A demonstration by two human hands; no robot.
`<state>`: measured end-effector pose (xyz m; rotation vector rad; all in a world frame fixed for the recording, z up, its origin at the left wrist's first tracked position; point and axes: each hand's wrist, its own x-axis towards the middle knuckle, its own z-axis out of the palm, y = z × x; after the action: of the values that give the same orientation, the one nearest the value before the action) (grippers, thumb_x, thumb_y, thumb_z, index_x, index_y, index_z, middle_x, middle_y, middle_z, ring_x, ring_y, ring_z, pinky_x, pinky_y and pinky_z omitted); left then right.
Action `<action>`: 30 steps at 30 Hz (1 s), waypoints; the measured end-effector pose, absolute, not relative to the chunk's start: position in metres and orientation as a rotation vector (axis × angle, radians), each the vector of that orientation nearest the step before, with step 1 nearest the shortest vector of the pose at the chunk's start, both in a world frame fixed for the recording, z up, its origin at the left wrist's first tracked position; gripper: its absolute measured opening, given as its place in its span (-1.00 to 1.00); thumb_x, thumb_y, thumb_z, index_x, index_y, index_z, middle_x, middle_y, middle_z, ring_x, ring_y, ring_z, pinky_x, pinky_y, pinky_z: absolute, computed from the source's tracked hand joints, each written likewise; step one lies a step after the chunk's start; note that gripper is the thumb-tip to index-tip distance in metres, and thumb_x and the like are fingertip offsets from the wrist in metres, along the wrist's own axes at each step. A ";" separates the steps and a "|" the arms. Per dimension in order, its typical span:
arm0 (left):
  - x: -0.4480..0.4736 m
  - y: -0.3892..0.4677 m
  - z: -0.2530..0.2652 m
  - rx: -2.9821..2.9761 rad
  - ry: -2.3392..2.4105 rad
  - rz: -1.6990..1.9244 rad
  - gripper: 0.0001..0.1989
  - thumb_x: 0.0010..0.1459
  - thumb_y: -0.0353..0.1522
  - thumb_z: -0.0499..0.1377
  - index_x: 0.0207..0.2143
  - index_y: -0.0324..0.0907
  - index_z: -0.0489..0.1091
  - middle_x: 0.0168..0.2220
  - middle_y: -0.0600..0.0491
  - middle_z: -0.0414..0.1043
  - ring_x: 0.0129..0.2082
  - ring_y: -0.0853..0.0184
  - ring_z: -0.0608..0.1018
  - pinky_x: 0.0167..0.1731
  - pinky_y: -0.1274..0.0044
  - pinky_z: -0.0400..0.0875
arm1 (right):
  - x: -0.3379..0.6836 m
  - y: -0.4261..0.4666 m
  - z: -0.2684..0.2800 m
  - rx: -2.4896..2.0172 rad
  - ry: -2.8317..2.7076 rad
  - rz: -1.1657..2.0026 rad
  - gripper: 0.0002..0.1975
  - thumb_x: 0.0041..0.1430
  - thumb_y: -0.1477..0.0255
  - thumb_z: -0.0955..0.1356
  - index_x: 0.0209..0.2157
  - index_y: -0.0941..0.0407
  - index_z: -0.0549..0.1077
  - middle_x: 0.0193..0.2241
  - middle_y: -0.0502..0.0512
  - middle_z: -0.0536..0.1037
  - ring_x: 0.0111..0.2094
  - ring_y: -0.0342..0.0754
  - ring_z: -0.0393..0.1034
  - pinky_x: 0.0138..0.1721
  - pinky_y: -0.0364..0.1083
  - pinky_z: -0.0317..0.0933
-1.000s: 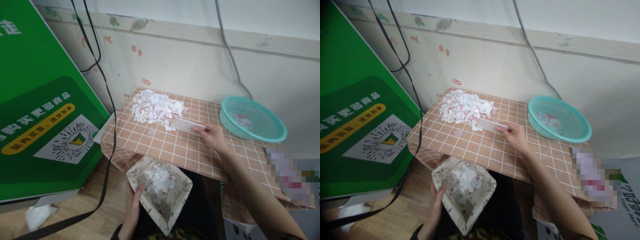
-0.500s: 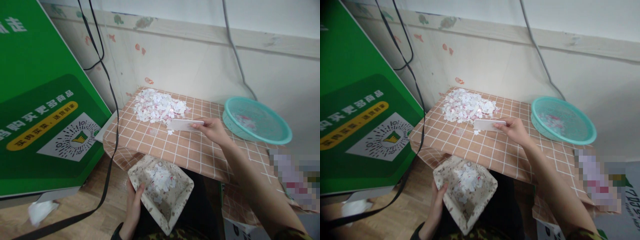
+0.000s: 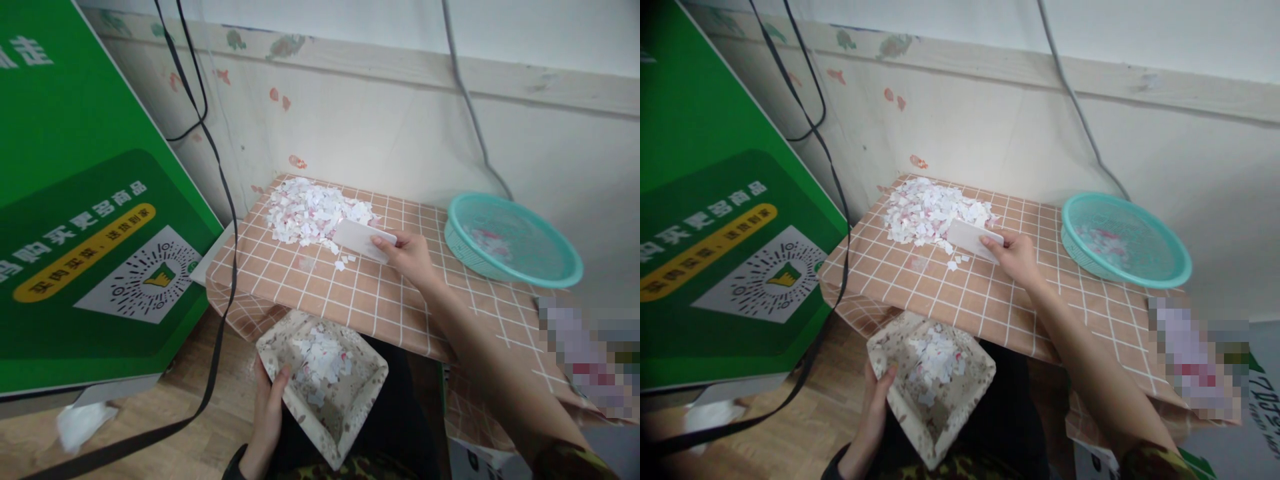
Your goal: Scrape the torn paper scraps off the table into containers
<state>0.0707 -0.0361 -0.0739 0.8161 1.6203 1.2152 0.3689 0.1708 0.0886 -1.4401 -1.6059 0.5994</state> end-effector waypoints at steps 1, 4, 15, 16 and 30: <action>0.071 -0.036 -0.074 0.818 1.623 1.213 -0.37 0.17 -0.08 0.17 0.23 -0.10 0.16 0.20 -0.11 0.28 0.23 0.02 0.29 0.21 0.21 0.14 | 0.370 0.175 0.087 -1.421 -1.627 0.613 -0.58 0.12 0.08 0.40 -0.33 0.17 0.62 -0.54 0.03 0.52 -0.54 -0.14 0.30 -0.55 -0.15 0.11; 0.071 -0.037 -0.076 0.798 1.624 1.211 -0.34 0.17 -0.06 0.17 0.24 -0.12 0.14 0.20 -0.12 0.28 0.24 0.02 0.29 0.21 0.21 0.13 | 0.372 0.185 0.081 -1.365 -1.681 0.654 -0.62 0.13 0.09 0.40 -0.29 0.13 0.64 -0.48 0.02 0.56 -0.49 -0.13 0.35 -0.48 -0.14 0.19; 0.072 -0.036 -0.073 0.779 1.626 1.223 -0.36 0.16 -0.06 0.17 0.21 -0.11 0.17 0.18 -0.12 0.30 0.22 0.02 0.31 0.21 0.20 0.13 | 0.389 0.157 0.101 -1.353 -1.805 0.733 -0.66 0.11 0.10 0.42 -0.32 0.09 0.65 -0.43 0.08 0.62 -0.45 -0.07 0.44 -0.44 -0.11 0.27; 0.072 -0.036 -0.072 0.775 1.624 1.227 -0.37 0.16 -0.06 0.18 0.21 -0.10 0.18 0.18 -0.12 0.30 0.22 0.03 0.31 0.21 0.20 0.13 | 0.390 0.152 0.102 -1.371 -1.795 0.701 -0.65 0.11 0.09 0.42 -0.31 0.09 0.65 -0.43 0.08 0.62 -0.45 -0.07 0.44 -0.45 -0.11 0.27; 0.074 -0.036 -0.057 0.739 1.640 1.224 -0.38 0.12 -0.08 0.22 0.16 -0.12 0.22 0.17 -0.12 0.30 0.22 0.02 0.31 0.20 0.21 0.15 | 0.388 0.090 0.087 -1.547 -1.598 0.387 -0.73 0.16 0.20 0.42 -0.21 0.06 0.65 -0.36 0.07 0.67 -0.45 0.01 0.52 -0.45 -0.07 0.32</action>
<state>0.0739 -0.0360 -0.0568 0.7387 1.6395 1.2240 0.3884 0.0897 0.0875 -1.5466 -1.5978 0.3866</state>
